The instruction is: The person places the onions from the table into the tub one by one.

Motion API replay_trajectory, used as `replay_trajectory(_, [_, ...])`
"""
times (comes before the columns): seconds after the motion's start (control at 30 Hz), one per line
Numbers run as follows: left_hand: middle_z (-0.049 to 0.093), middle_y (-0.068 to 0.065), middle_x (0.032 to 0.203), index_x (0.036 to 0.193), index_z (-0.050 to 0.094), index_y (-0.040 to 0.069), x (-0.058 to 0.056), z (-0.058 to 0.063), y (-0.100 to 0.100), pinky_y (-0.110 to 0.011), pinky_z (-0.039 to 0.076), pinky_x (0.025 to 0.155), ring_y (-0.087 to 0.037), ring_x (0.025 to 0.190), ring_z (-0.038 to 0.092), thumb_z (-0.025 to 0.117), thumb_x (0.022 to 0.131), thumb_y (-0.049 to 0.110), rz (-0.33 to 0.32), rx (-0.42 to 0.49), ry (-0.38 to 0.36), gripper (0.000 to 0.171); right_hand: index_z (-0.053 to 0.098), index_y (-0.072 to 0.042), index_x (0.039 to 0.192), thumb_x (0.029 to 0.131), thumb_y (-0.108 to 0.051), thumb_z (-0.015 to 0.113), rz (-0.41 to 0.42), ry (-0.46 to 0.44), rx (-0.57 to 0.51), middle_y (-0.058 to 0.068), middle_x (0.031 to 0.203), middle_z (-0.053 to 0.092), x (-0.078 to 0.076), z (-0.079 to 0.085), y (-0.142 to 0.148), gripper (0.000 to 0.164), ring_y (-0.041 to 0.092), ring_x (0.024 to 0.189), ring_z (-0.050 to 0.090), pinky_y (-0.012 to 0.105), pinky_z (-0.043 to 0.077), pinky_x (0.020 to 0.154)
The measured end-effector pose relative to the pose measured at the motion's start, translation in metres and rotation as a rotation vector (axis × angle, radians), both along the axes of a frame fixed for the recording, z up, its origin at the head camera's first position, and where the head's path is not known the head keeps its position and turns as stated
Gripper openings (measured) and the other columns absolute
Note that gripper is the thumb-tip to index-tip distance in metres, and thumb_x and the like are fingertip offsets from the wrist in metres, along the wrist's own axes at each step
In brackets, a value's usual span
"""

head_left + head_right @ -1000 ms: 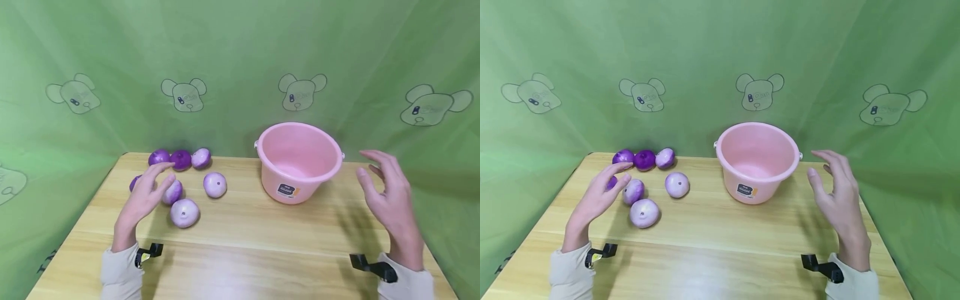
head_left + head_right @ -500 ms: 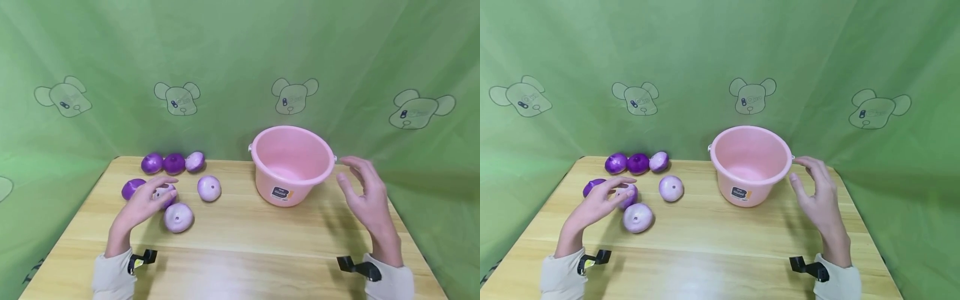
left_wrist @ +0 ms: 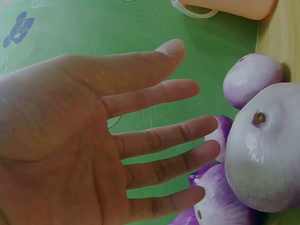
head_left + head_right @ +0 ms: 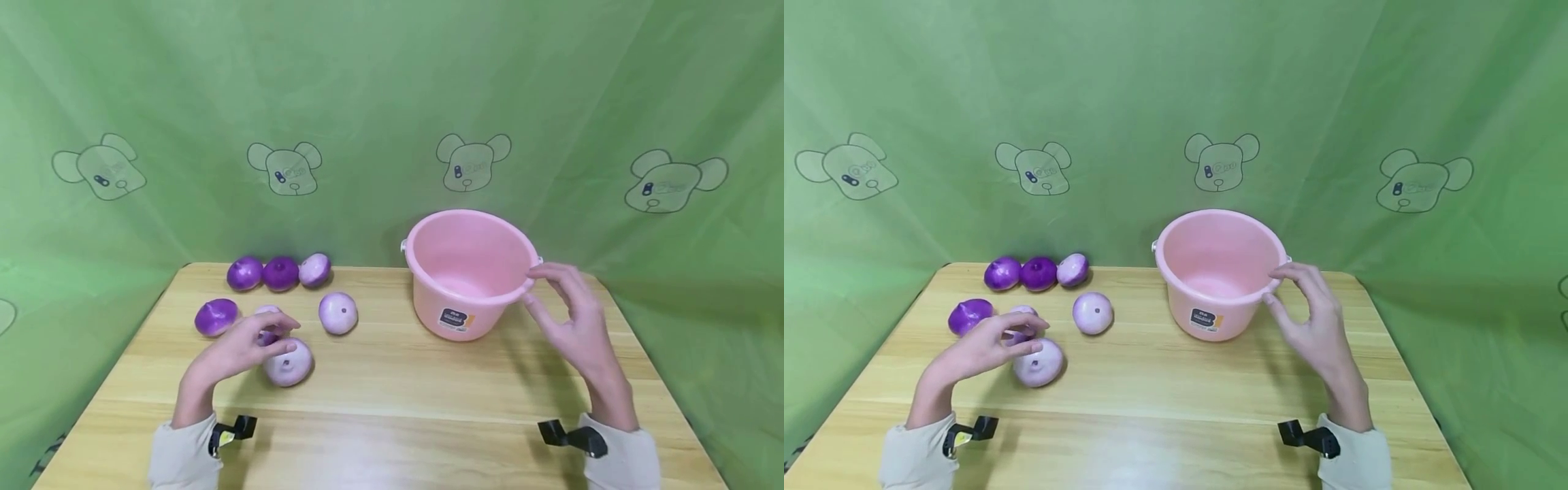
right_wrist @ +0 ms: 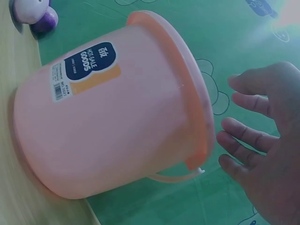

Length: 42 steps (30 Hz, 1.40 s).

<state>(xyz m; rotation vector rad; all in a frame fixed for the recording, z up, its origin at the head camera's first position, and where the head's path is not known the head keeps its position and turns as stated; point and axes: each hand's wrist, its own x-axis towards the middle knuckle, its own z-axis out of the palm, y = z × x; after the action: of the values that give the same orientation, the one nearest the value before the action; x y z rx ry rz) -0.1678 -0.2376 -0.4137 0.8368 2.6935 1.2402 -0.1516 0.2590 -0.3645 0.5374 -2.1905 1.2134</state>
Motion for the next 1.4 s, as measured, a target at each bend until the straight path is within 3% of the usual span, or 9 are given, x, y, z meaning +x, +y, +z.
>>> replay_trajectory(0.17, [0.064, -0.007, 0.105, 0.118, 0.07, 0.004, -0.001, 0.0, 0.0, -0.049, 0.056, 0.091, -0.03, 0.1, 0.064, 0.08, 0.089, 0.014, -0.02, -0.035, 0.027, 0.033, 0.068, 0.002, 0.12, 0.082, 0.01, 0.078, -0.044, -0.028, 0.056, 0.017, 0.13, 0.061, -0.01, -0.013, 0.007, 0.04, 0.009, 0.129, 0.049, 0.023, 0.036, 0.114])
replay_trajectory(0.3, [0.063, -0.01, 0.104, 0.119, 0.071, 0.005, -0.003, 0.0, 0.002, -0.047, 0.055, 0.088, -0.032, 0.097, 0.06, 0.084, 0.084, 0.014, -0.017, -0.09, 0.028, 0.038, 0.073, -0.008, 0.116, 0.081, 0.004, 0.082, -0.048, -0.039, 0.07, 0.008, 0.131, 0.063, -0.02, -0.027, 0.017, 0.038, 0.01, 0.131, 0.047, 0.048, 0.031, 0.119])
replay_trajectory(0.43, [0.062, -0.007, 0.102, 0.119, 0.072, 0.006, -0.007, 0.0, 0.007, -0.046, 0.054, 0.087, -0.03, 0.097, 0.058, 0.087, 0.08, 0.016, -0.021, -0.156, 0.046, 0.043, 0.073, -0.008, 0.11, 0.08, 0.003, 0.083, -0.032, -0.046, 0.072, 0.008, 0.13, 0.063, -0.02, -0.027, 0.016, 0.033, 0.01, 0.132, 0.047, 0.065, 0.028, 0.116])
replay_trajectory(0.63, [0.061, -0.007, 0.103, 0.118, 0.072, 0.004, -0.008, -0.001, 0.016, -0.048, 0.051, 0.092, -0.031, 0.101, 0.055, 0.089, 0.075, 0.012, -0.013, -0.226, 0.045, 0.047, 0.073, -0.006, 0.104, 0.078, 0.003, 0.085, -0.031, -0.03, 0.1, 0.01, 0.127, 0.063, -0.019, -0.028, 0.017, 0.03, 0.011, 0.13, 0.048, 0.062, 0.031, 0.116])
replay_trajectory(0.83, [0.057, -0.009, 0.107, 0.118, 0.072, 0.006, -0.007, -0.005, 0.023, -0.055, 0.051, 0.097, -0.032, 0.103, 0.057, 0.09, 0.071, 0.008, 0.05, -0.275, -0.024, 0.05, 0.074, -0.007, 0.101, 0.075, 0.005, 0.086, -0.034, -0.019, 0.119, 0.011, 0.125, 0.063, -0.018, -0.031, 0.016, 0.031, 0.012, 0.128, 0.049, 0.061, 0.033, 0.115])
replay_trajectory(1.07, [0.055, -0.011, 0.114, 0.121, 0.071, 0.013, -0.004, -0.007, 0.029, -0.058, 0.052, 0.094, -0.031, 0.103, 0.056, 0.093, 0.066, 0.011, 0.126, -0.352, -0.117, 0.059, 0.073, -0.007, 0.099, 0.073, 0.007, 0.087, -0.024, 0.002, 0.149, 0.009, 0.123, 0.064, -0.022, -0.033, 0.013, 0.033, 0.015, 0.125, 0.05, 0.04, 0.033, 0.119])
replay_trajectory(1.2, [0.055, -0.011, 0.116, 0.118, 0.07, 0.015, 0.0, -0.008, 0.029, -0.058, 0.053, 0.092, -0.03, 0.102, 0.057, 0.094, 0.063, 0.012, 0.137, -0.361, -0.148, 0.06, 0.073, -0.007, 0.1, 0.074, 0.006, 0.087, -0.013, -0.016, 0.143, 0.01, 0.123, 0.063, -0.023, -0.034, 0.01, 0.032, 0.013, 0.125, 0.05, 0.048, 0.033, 0.119])
replay_trajectory(1.3, [0.056, -0.011, 0.117, 0.115, 0.071, 0.015, 0.001, -0.008, 0.029, -0.06, 0.052, 0.093, -0.032, 0.104, 0.057, 0.095, 0.062, 0.011, 0.132, -0.368, -0.139, 0.059, 0.073, -0.006, 0.1, 0.074, 0.006, 0.087, -0.008, -0.026, 0.137, 0.013, 0.122, 0.063, -0.024, -0.034, 0.01, 0.032, 0.013, 0.125, 0.049, 0.057, 0.032, 0.117])
replay_trajectory(1.4, [0.057, -0.012, 0.116, 0.111, 0.071, 0.016, 0.001, -0.008, 0.029, -0.061, 0.052, 0.093, -0.032, 0.104, 0.057, 0.095, 0.06, 0.01, 0.115, -0.378, -0.125, 0.057, 0.072, -0.005, 0.1, 0.073, 0.006, 0.087, -0.008, -0.024, 0.143, 0.014, 0.121, 0.063, -0.024, -0.034, 0.01, 0.033, 0.015, 0.124, 0.049, 0.058, 0.032, 0.117])
